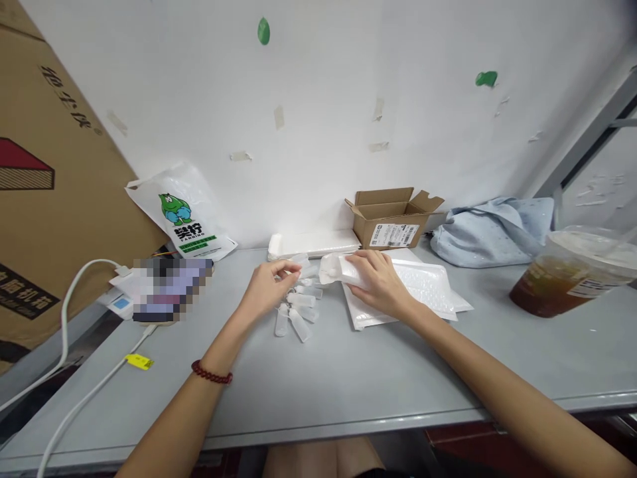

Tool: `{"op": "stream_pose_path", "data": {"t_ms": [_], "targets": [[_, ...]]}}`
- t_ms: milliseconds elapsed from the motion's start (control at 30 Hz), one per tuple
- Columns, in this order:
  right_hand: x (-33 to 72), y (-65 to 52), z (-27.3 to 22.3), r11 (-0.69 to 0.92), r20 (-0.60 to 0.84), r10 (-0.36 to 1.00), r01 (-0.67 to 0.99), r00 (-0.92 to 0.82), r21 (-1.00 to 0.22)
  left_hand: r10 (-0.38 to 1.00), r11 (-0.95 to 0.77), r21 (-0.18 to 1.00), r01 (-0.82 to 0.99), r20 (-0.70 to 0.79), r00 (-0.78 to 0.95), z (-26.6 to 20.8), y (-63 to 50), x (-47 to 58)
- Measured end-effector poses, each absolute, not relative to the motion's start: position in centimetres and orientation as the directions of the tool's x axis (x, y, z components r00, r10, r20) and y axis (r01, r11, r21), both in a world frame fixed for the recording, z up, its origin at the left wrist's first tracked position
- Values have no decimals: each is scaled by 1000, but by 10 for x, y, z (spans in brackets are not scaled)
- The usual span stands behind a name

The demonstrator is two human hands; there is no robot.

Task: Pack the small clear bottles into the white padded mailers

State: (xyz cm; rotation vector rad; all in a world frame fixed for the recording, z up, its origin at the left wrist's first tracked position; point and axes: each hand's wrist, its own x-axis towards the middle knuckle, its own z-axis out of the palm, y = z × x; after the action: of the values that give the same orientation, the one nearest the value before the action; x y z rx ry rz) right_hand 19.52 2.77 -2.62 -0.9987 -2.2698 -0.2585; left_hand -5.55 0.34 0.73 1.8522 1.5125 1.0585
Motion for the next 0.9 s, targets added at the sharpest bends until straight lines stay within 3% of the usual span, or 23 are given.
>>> {"op": "stream_pose_path", "data": {"t_ms": [133, 233, 333, 467, 767, 900], "targets": [[197, 28, -25, 701, 642, 588, 706, -491, -102, 941, -319, 573, 755, 290, 177, -3, 9, -61], [197, 27, -24, 710, 654, 577, 697, -490, -104, 919, -375, 529, 761, 317, 233, -5, 9, -57], [197, 27, -24, 704, 639, 590, 702, -493, -108, 928, -361, 648, 671, 322, 188, 2, 7, -58], [197, 28, -25, 689, 630, 610, 714, -480, -124, 945, -290, 839, 461, 327, -1, 16, 3, -67], [195, 26, -23, 701, 626, 607, 700, -490, -132, 900, -270, 888, 372, 370, -230, 18, -1, -61], [194, 24, -23, 721, 638, 582, 683, -504, -118, 906, -254, 910, 327, 343, -250, 13, 0, -53]]}}
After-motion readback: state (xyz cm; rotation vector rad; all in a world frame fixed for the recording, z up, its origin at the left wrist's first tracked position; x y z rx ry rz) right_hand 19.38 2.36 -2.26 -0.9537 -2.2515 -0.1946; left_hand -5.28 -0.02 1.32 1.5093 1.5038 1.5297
